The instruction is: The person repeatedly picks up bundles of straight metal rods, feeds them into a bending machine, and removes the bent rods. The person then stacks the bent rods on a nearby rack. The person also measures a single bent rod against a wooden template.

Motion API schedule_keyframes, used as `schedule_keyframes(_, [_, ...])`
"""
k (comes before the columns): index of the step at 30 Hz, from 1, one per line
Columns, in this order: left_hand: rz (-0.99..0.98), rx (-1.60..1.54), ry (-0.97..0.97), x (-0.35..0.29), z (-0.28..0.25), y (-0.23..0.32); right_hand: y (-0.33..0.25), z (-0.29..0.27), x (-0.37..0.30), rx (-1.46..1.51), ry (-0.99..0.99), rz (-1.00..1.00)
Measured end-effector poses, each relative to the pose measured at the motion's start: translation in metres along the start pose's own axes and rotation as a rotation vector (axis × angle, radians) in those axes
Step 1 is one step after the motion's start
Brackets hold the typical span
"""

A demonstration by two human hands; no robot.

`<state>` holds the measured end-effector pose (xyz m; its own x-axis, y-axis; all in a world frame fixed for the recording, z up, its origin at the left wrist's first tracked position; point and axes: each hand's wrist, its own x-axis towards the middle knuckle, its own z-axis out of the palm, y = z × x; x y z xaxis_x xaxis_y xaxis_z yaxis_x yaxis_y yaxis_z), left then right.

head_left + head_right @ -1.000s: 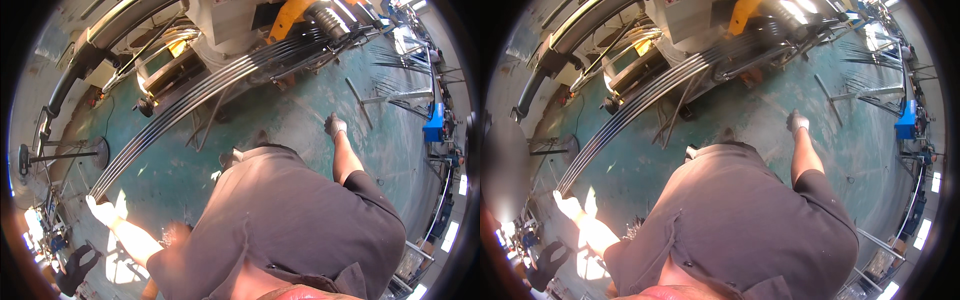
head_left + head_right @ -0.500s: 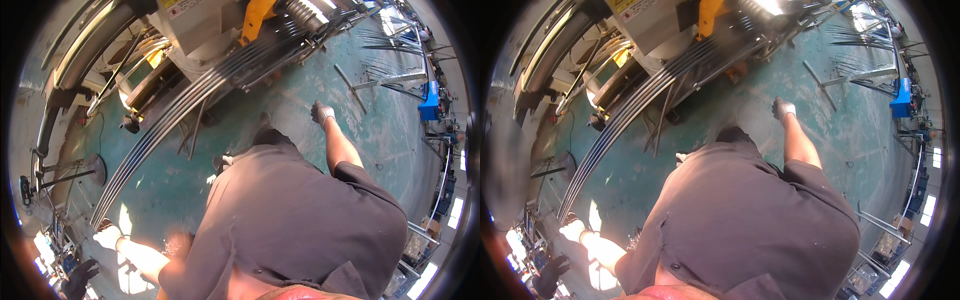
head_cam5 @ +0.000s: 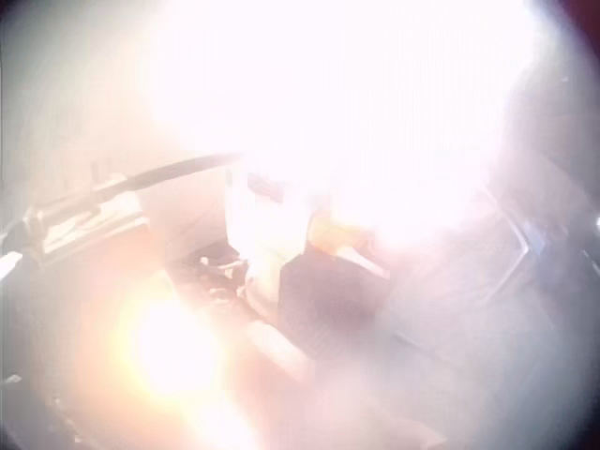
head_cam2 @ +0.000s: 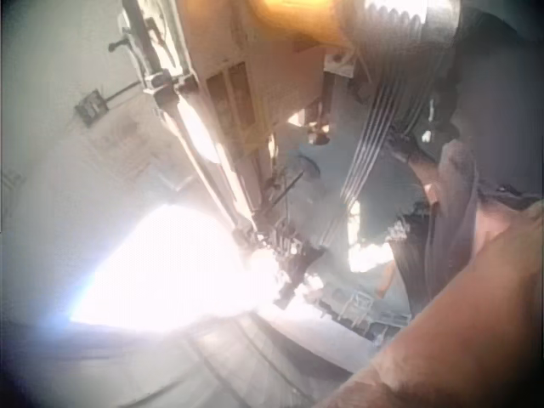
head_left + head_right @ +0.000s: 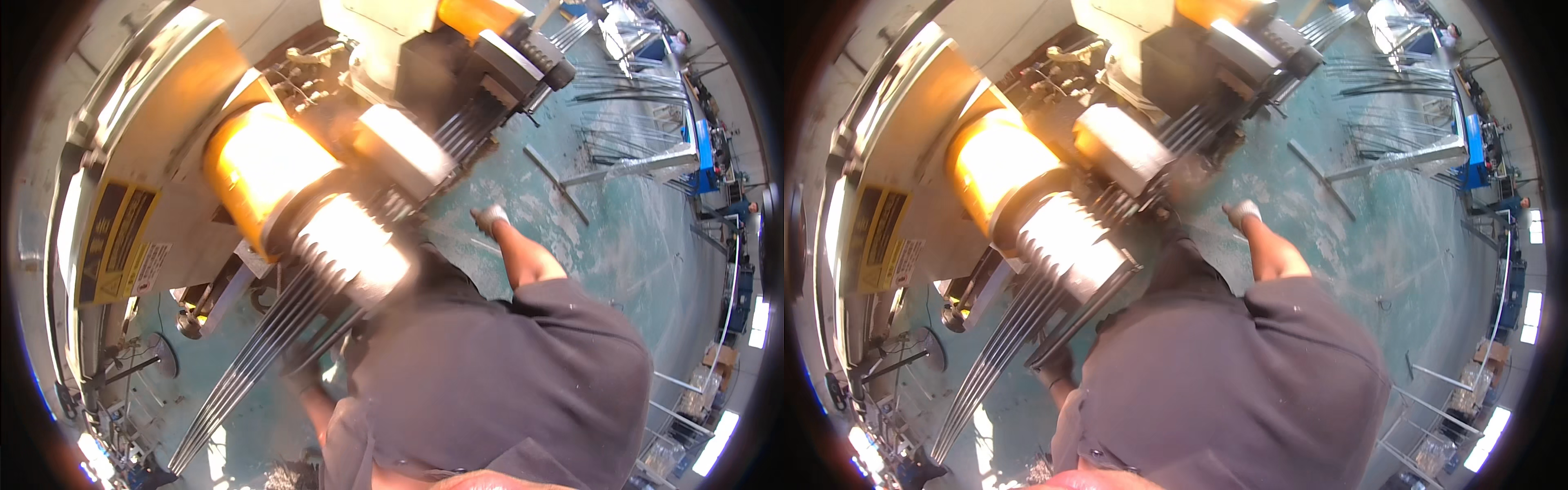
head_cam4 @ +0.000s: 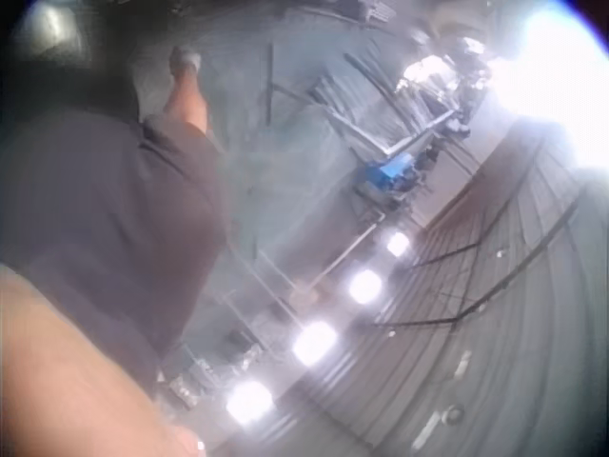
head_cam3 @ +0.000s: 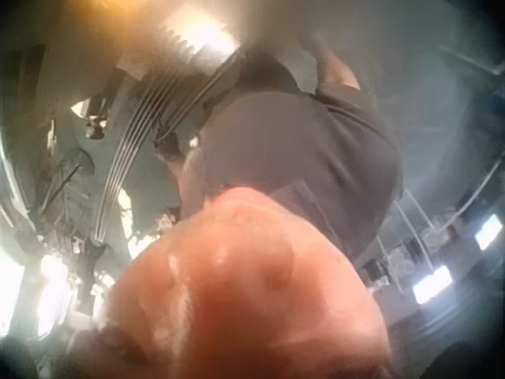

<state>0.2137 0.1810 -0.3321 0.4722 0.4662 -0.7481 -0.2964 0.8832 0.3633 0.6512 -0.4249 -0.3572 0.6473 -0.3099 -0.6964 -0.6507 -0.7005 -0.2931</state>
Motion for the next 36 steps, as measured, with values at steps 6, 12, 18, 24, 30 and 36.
schedule_keyframes(6, [-0.156, 0.113, 0.155, -0.026, -0.022, -0.101, -0.068, -0.054, -0.037, 0.121, 0.053, -0.251])
schedule_keyframes(12, [-0.225, 0.078, -0.085, 0.042, 0.054, -0.086, -0.004, -0.052, -0.090, 0.131, 0.043, -0.189])
schedule_keyframes(18, [-0.320, 0.011, -0.271, 0.085, 0.081, -0.090, 0.091, -0.036, -0.137, 0.050, 0.036, -0.075])
schedule_keyframes(24, [-0.742, -1.123, -0.196, 0.075, 0.059, -0.078, 0.061, -0.068, -0.154, 0.241, 0.056, -0.127])
schedule_keyframes(30, [-0.005, -0.125, -0.124, -0.006, 0.088, -0.084, -0.031, -0.088, -0.166, 0.571, -0.012, -0.367])
schedule_keyframes(36, [0.331, 0.034, 0.005, -0.127, 0.143, -0.091, -0.085, -0.084, -0.122, 0.994, -0.410, -0.612])
